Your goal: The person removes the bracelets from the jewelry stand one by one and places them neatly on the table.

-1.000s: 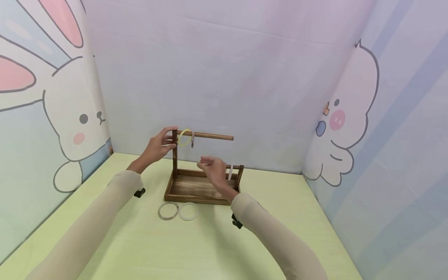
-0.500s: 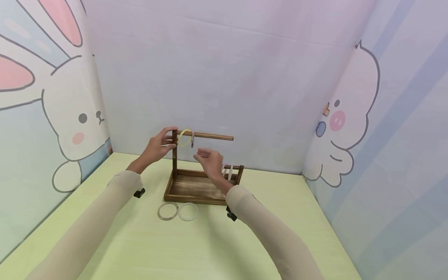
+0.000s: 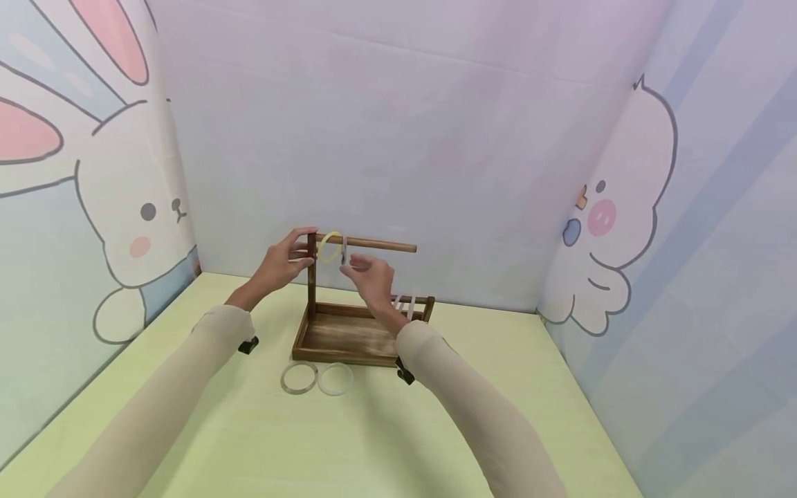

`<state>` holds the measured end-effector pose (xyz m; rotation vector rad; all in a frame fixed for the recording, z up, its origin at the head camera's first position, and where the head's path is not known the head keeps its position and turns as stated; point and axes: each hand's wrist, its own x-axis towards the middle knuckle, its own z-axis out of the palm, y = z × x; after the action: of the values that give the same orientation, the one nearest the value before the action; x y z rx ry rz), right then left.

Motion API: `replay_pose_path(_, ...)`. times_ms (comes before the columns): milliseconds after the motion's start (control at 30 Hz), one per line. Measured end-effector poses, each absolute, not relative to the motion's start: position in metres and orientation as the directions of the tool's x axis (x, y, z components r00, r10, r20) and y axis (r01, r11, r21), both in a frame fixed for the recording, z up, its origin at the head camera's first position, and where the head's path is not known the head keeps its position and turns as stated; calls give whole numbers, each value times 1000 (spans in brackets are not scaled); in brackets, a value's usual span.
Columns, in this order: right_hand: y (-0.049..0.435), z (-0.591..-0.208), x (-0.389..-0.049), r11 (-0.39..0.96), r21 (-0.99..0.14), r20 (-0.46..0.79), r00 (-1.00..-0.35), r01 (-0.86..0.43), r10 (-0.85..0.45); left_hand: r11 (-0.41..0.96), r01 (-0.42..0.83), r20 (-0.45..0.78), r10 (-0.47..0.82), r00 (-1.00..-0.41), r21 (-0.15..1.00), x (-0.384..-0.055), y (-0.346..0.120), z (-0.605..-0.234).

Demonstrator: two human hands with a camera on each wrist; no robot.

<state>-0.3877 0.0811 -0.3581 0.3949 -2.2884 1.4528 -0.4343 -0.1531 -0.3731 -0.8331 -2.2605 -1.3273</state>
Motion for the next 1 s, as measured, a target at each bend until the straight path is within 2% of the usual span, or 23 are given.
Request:
replay_pose_path(400, 71, -356, -393, 440, -770, 513, -859, -463, -7, 384, 675, 606, 299, -737, 630, -435, -152, -375)
replay_pose_path(1000, 70, -357, -396, 415, -756, 551, -835, -506, -16, 381, 651, 587, 284, -758, 657, -435, -153, -373)
